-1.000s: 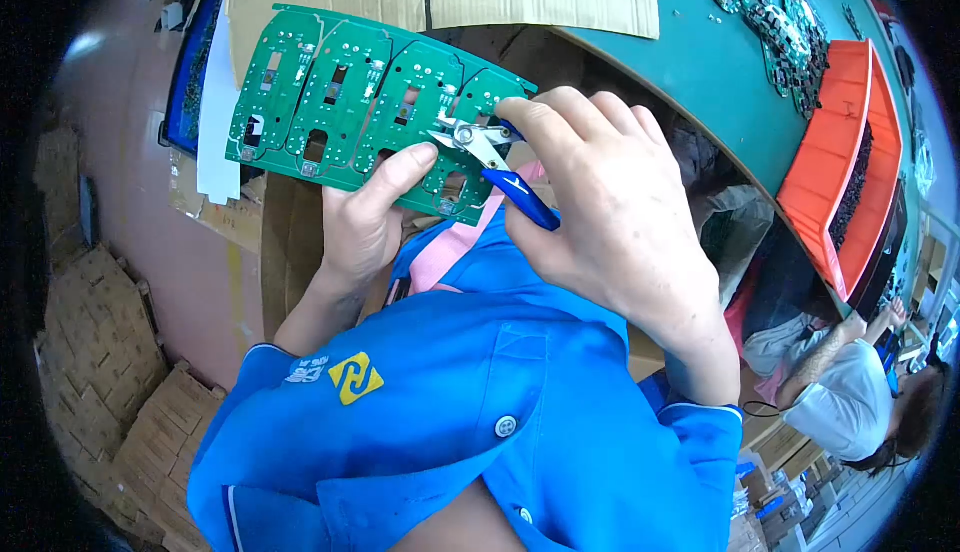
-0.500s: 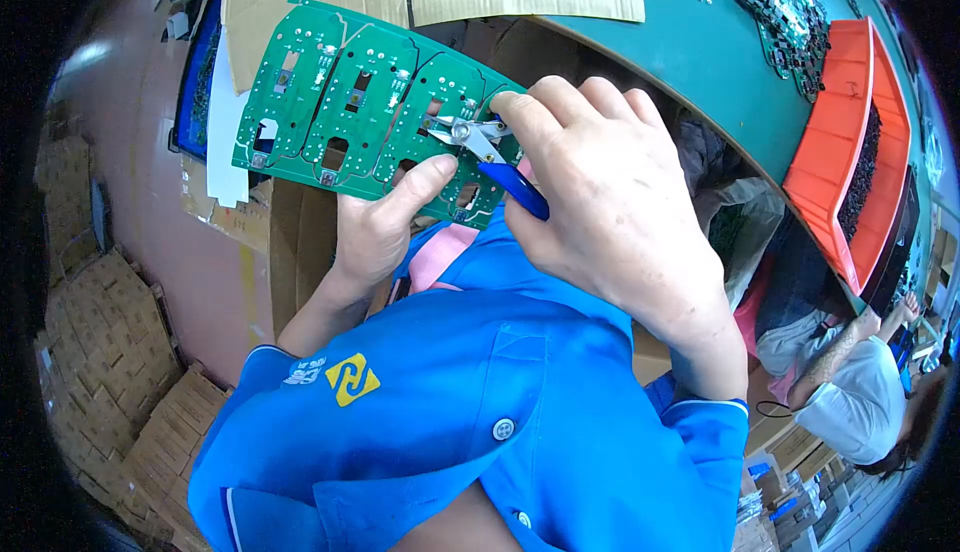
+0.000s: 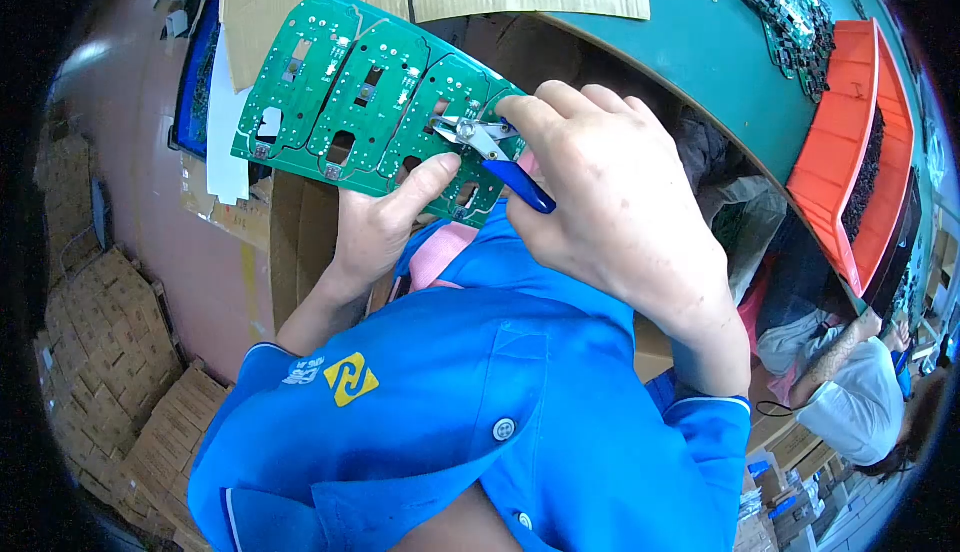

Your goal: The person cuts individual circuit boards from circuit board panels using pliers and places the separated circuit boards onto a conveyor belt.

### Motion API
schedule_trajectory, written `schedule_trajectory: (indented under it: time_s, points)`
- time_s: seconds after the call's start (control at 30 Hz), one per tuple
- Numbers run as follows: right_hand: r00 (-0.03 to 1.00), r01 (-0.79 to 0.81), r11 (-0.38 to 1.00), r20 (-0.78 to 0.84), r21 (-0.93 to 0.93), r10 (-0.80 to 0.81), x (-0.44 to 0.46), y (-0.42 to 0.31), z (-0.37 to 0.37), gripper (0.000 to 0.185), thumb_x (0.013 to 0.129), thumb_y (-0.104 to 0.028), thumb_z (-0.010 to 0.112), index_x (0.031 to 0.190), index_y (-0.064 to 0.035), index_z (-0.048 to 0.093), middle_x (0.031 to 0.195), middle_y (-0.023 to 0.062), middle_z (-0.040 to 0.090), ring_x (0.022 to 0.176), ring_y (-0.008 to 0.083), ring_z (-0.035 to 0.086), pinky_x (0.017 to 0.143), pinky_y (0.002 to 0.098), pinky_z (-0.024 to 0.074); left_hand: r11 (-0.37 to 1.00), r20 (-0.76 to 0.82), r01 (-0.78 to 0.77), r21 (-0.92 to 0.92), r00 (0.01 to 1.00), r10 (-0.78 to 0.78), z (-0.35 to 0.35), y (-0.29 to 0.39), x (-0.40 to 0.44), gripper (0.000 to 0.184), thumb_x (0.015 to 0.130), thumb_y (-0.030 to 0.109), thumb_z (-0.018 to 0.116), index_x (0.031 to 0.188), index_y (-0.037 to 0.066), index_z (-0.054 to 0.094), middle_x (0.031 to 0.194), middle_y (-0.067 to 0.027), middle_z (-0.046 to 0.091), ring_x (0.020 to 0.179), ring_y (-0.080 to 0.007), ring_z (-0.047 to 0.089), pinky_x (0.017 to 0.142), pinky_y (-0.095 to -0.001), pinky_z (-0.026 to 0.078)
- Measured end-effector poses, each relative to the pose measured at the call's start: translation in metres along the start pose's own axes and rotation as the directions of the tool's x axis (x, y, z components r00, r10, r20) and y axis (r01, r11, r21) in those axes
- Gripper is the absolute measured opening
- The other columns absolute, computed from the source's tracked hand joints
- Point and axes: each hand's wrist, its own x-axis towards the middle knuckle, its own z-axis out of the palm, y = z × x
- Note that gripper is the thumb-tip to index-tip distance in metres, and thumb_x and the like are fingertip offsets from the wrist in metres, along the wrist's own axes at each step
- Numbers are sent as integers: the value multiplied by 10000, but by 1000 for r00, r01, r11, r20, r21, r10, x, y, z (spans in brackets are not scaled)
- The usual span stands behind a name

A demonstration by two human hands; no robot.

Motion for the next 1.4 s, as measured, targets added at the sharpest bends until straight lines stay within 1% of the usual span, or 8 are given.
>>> schedule_trajectory:
  time_s: [0.23,0.4,0.53,0.7,1.07,1.2,1.23,1.4]
  points:
    - [997,-71,989,45,132,65,-1,3,3,432,726,-115,744,1134,5,668,956,117,668,840,275,650,773,368,533,1000,-16,5,-19,1000,-5,0,-2,-1,348,918,9,612,1266,7,600,1152,-113,697,991,-191,688,850,-297,560]
    - [994,-107,976,44,188,100,-4,2,3,434,712,-88,725,1131,13,672,941,121,670,812,265,644,719,355,536,999,71,22,45,997,-25,-7,-6,0,475,931,-2,633,1385,43,503,1251,-131,660,1077,-226,676,927,-345,558]
    - [995,-94,985,-29,147,99,-6,2,3,458,700,-72,714,1150,3,669,964,118,667,828,261,635,747,349,531,998,-27,21,-64,999,-23,0,-5,-1,347,917,1,614,1264,8,602,1149,-101,697,982,-180,686,846,-287,555]
    - [998,-21,999,-57,29,23,-7,0,6,488,690,-69,720,1171,-8,661,1001,114,663,857,254,633,769,342,527,992,-17,84,-90,996,-86,1,-1,-1,353,916,-5,618,1268,9,599,1146,-102,697,982,-176,685,846,-283,555]
    - [999,-31,998,-46,-52,28,-8,-8,5,483,719,-59,755,1189,-15,650,1016,111,653,860,250,627,776,338,527,996,-35,54,-74,998,-57,5,1,0,357,915,-17,618,1270,8,596,1150,-106,692,987,-180,687,852,-282,558]
    - [999,-39,998,-34,-51,37,-8,-13,4,479,732,-57,759,1195,-11,647,1007,110,649,845,247,622,749,337,527,1000,41,27,14,999,-28,-3,-5,-1,500,938,-8,617,1410,64,466,1236,-123,660,1060,-219,682,889,-332,581]
    - [999,-38,998,-37,-52,36,-8,-12,4,479,732,-57,759,1195,-11,647,1007,110,649,845,247,622,749,337,527,1000,42,24,15,999,-25,-2,-4,0,500,938,-8,617,1410,64,466,1236,-123,660,1060,-219,682,889,-332,581]
    - [997,-42,999,-60,-15,41,-8,-12,6,491,720,-47,758,1198,-9,649,996,113,649,828,244,619,722,335,525,992,-44,43,-117,998,-48,2,2,-1,369,912,-19,620,1279,4,586,1158,-109,689,988,-185,688,859,-287,560]
